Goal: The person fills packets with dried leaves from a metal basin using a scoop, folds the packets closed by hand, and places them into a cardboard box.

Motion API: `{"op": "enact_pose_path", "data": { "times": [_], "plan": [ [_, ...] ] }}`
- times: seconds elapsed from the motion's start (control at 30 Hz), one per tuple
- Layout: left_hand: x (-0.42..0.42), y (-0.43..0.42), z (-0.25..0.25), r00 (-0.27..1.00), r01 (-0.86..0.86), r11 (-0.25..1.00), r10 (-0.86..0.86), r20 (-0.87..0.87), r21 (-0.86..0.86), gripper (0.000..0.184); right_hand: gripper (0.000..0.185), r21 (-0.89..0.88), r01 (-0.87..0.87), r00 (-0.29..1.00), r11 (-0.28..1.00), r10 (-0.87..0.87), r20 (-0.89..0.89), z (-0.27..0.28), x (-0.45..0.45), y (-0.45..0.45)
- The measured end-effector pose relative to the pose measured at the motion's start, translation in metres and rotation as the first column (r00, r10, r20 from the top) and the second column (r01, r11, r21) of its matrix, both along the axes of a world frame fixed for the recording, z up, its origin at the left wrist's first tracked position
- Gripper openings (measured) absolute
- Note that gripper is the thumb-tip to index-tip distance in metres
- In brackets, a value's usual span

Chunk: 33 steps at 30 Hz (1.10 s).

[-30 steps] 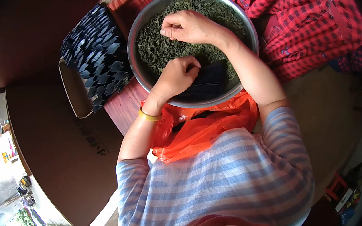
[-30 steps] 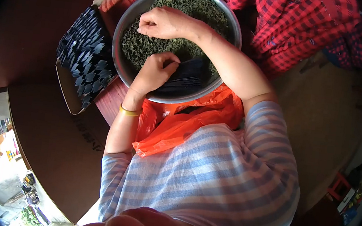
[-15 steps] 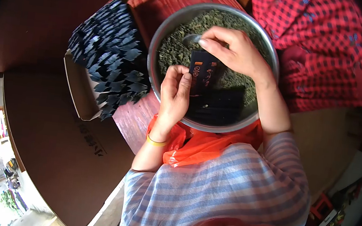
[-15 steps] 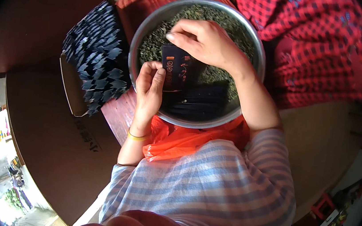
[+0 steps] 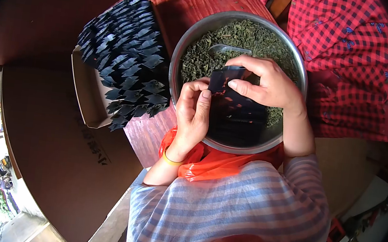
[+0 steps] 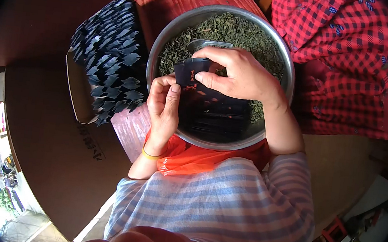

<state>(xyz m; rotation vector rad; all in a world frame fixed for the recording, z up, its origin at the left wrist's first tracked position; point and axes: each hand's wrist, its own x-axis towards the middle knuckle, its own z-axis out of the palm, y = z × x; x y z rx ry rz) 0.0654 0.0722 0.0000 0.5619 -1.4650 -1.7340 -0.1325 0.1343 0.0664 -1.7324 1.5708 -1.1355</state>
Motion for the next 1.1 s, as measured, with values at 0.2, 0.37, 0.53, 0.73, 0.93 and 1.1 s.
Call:
{"op": "enact_pose_path", "data": {
  "times": [0.2, 0.37, 0.53, 0.73, 0.93, 1.1],
  "plan": [
    [0.0, -0.001, -0.002, 1.0, 0.014, 1.0, -0.014, -0.017, 0.001, 0.008, 0.02, 0.012, -0.019, 0.994, 1.0, 0.017, 0.111, 0.0, -0.003, -0.001],
    [0.002, -0.002, -0.008, 0.999, 0.004, 0.999, -0.003, 0.038, -0.042, 0.007, 0.019, 0.011, -0.002, 0.995, 1.0, 0.001, 0.104, -0.002, -0.004, -0.004],
    [0.001, 0.0, 0.001, 1.0, 0.01, 1.0, -0.01, 0.013, 0.014, 0.006, 0.024, 0.217, -0.181, 0.905, 0.959, 0.076, 0.418, -0.001, -0.014, -0.001],
    [0.008, -0.002, -0.003, 0.991, 0.082, 0.995, -0.075, 0.115, -0.059, 0.005, 0.039, 0.342, -0.444, 0.78, 0.828, 0.17, 0.602, -0.002, -0.018, -0.001],
    [0.009, -0.005, -0.001, 0.988, 0.154, 0.985, -0.155, 0.017, 0.081, 0.006, 0.042, 0.286, -0.566, 0.671, 0.773, 0.23, 0.705, -0.02, -0.021, -0.007],
    [0.011, -0.008, -0.001, 0.986, 0.165, 0.976, -0.165, -0.01, 0.144, 0.008, 0.05, 0.297, -0.57, 0.646, 0.766, 0.194, 0.739, -0.025, -0.02, -0.014]
  ]
}}
